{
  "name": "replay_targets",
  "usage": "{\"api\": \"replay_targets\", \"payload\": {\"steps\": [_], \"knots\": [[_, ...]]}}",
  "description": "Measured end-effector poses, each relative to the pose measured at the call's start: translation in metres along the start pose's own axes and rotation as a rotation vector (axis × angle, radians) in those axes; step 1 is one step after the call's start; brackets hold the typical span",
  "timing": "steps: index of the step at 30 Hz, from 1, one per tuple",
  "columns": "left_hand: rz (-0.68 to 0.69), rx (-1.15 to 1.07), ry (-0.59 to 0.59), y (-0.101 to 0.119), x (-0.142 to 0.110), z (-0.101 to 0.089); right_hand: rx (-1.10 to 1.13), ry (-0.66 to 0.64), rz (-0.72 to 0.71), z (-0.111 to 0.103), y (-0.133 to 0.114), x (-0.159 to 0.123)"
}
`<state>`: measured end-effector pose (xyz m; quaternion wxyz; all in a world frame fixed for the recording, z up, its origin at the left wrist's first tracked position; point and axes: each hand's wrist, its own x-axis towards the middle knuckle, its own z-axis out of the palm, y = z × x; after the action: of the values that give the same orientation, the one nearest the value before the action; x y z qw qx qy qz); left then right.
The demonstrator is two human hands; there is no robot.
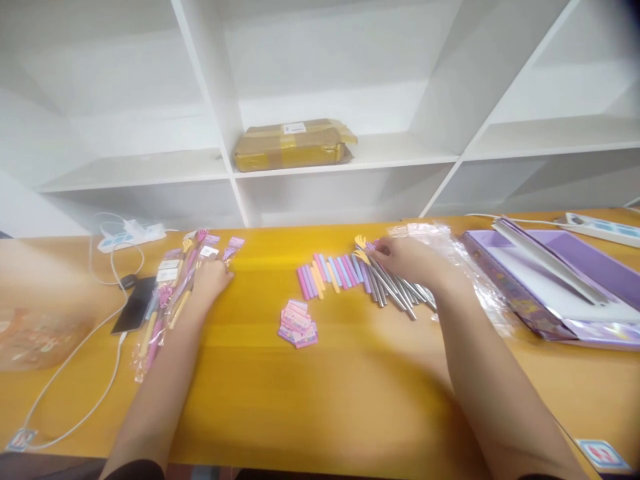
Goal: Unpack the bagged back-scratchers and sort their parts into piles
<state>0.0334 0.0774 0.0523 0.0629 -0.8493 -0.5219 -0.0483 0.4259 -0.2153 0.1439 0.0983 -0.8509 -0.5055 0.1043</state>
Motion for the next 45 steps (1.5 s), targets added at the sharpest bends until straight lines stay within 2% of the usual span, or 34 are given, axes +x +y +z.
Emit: {"api": "replay_targets", "payload": {"steps": [5,11,14,17,19,21,24,26,29,32,35,38,41,43,45], "knots": [[0.004,-0.083,0.022,0.008,-0.002,0.004,-0.038,-0.094,-0.024,0.003,-0.012,-0.002],[0.023,-0.308,-0.141,0.01,0.001,0.008,-0.059,-0.128,-0.105,0.006,-0.025,-0.006],[0.016,-0.43,-0.203,0.022,0.0,0.008,-0.033,-0.162,-0.137,0.007,-0.04,-0.012],[0.018,-0.575,-0.242,0.04,-0.006,0.005,0.073,-0.156,-0.229,0.016,-0.057,-0.015],[0.041,-0.693,-0.275,0.055,-0.015,-0.001,0.175,-0.085,-0.318,0.029,-0.066,-0.014],[0.102,-0.934,-0.364,0.072,-0.029,-0.013,0.292,0.051,-0.429,0.044,-0.073,-0.011],[0.236,-1.48,-0.593,0.097,-0.057,-0.041,0.458,0.305,-0.655,0.064,-0.082,-0.01],[0.27,-1.618,-0.698,0.11,-0.076,-0.062,0.529,0.424,-0.782,0.068,-0.088,-0.014],[0.302,-1.668,-0.839,0.122,-0.1,-0.085,0.565,0.518,-0.864,0.064,-0.094,-0.023],[0.342,-1.687,-0.889,0.125,-0.115,-0.094,0.575,0.575,-0.869,0.055,-0.098,-0.033],[0.348,-1.675,-0.887,0.126,-0.124,-0.098,0.561,0.615,-0.878,0.049,-0.1,-0.043],[0.351,-1.651,-0.902,0.126,-0.129,-0.1,0.44,0.653,-0.871,0.049,-0.101,-0.051],[0.353,-1.639,-0.917,0.127,-0.132,-0.099,0.33,0.635,-0.857,0.051,-0.101,-0.055],[0.364,-1.626,-0.929,0.128,-0.132,-0.099,0.34,0.645,-0.833,0.051,-0.1,-0.054],[0.367,-1.614,-0.972,0.13,-0.132,-0.1,0.427,0.707,-0.774,0.047,-0.095,-0.051]]}}
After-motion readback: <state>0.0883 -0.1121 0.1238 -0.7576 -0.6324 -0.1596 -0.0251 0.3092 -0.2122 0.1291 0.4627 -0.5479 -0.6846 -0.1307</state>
